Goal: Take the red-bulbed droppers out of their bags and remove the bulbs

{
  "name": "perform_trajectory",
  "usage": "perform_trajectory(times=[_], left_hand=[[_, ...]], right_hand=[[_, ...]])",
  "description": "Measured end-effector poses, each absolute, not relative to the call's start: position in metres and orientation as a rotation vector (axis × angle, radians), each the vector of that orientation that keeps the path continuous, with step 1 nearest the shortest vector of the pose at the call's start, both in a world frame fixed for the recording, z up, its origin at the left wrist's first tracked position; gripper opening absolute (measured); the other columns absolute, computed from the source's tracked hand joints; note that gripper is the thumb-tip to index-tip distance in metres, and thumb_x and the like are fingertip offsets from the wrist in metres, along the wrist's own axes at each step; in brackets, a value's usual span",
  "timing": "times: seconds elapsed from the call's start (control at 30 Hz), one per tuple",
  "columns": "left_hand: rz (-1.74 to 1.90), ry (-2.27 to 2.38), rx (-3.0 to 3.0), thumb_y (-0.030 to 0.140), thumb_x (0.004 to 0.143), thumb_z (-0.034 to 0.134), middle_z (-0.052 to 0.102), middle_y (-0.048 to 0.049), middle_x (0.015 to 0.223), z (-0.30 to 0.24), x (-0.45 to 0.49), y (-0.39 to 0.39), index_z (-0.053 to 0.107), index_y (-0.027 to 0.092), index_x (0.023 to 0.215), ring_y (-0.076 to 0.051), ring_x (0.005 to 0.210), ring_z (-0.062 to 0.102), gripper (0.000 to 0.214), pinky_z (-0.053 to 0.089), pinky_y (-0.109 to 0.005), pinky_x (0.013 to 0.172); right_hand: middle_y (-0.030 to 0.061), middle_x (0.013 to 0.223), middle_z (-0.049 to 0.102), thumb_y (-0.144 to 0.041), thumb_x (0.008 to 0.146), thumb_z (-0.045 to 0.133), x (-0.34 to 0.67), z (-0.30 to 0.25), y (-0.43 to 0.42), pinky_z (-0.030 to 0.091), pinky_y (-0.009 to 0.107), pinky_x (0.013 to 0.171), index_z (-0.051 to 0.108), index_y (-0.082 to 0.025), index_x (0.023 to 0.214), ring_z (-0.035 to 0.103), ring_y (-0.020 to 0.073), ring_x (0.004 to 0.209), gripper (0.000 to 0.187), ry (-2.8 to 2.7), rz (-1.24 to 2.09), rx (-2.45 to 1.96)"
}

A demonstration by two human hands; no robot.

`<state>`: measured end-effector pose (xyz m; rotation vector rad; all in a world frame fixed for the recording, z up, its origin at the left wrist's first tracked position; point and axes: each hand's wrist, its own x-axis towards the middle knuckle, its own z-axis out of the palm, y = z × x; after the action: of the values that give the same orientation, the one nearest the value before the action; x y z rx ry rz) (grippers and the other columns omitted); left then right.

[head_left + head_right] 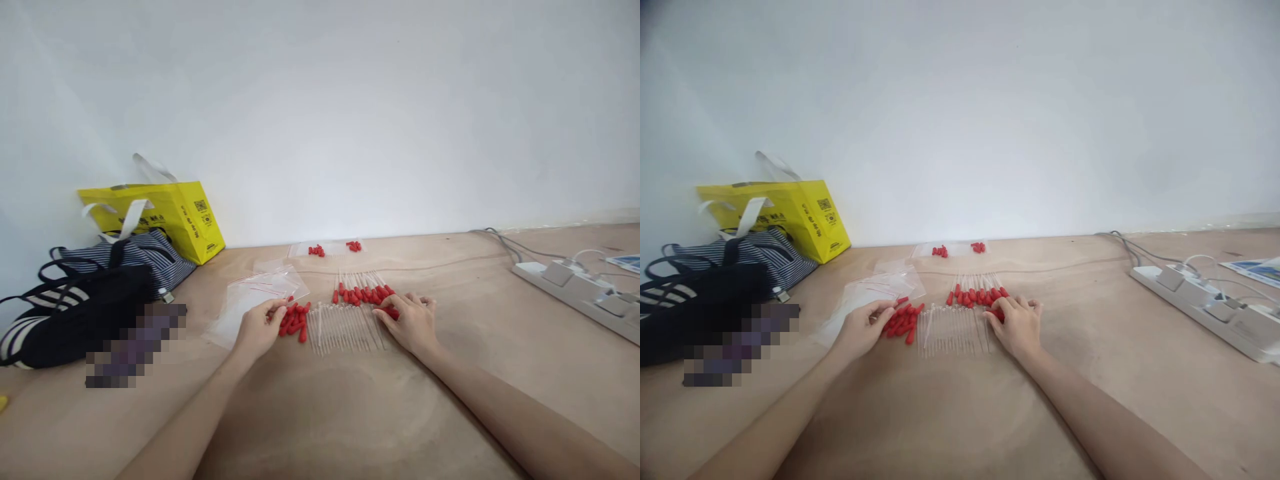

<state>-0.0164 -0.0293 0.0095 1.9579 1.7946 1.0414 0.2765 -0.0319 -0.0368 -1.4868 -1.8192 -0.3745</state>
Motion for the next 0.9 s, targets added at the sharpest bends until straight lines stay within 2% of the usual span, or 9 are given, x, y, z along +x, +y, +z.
perform_trajectory(times=[0.13,0.3,0.5,0.6,0.9], left_hand=[[0.979,1.827,1.702,0.035,0.064,0.056,0.069,-0.0051,0.080,0.003,-0.040,-0.015,0.064,0.014,0.086,-0.019,0.073,0.063,0.031,0.048,-0.025,0.066],[0.967,1.958,1.656,0.038,0.061,0.059,0.069,-0.0056,0.072,0.000,-0.054,-0.004,0.065,0.013,0.081,-0.020,0.068,0.063,0.033,0.046,-0.026,0.059],[0.896,2.038,1.782,0.033,0.058,0.061,0.065,-0.0012,0.060,0.009,-0.040,0.001,0.064,0.018,0.062,-0.018,0.063,0.061,0.015,0.042,-0.024,0.058],[0.842,2.063,1.845,0.030,0.057,0.061,0.063,0.0007,0.054,0.012,-0.033,0.001,0.063,0.019,0.060,-0.018,0.060,0.059,0.011,0.041,-0.025,0.058],[0.753,2.159,1.921,0.036,0.068,0.047,0.067,-0.0030,0.080,0.026,-0.036,0.003,0.064,0.019,0.076,-0.018,0.077,0.060,0.025,0.041,-0.024,0.066]], right_hand=[[0.0010,0.071,0.064,-0.048,0.080,0.042,0.276,-0.037,-0.032,0.019,0.032,0.070,0.061,-0.022,0.069,0.049,0.0156,0.070,0.033,-1.840,-0.419,-1.481],[0.0004,0.071,0.063,-0.044,0.080,0.044,0.276,-0.037,-0.032,0.019,0.033,0.072,0.063,-0.023,0.069,0.048,0.0153,0.070,0.030,-1.815,-0.392,-1.472],[0.0001,0.070,0.063,-0.039,0.080,0.046,0.275,-0.036,-0.033,0.018,0.034,0.073,0.063,-0.024,0.066,0.048,0.0153,0.071,0.027,-1.807,-0.352,-1.468],[0.0005,0.070,0.063,-0.039,0.080,0.046,0.276,-0.035,-0.033,0.019,0.034,0.073,0.063,-0.024,0.065,0.048,0.0154,0.071,0.027,-1.806,-0.346,-1.479],[0.0016,0.070,0.062,-0.039,0.081,0.044,0.278,-0.036,-0.031,0.020,0.033,0.072,0.063,-0.023,0.065,0.049,0.0156,0.070,0.030,-1.797,-0.342,-1.463]])
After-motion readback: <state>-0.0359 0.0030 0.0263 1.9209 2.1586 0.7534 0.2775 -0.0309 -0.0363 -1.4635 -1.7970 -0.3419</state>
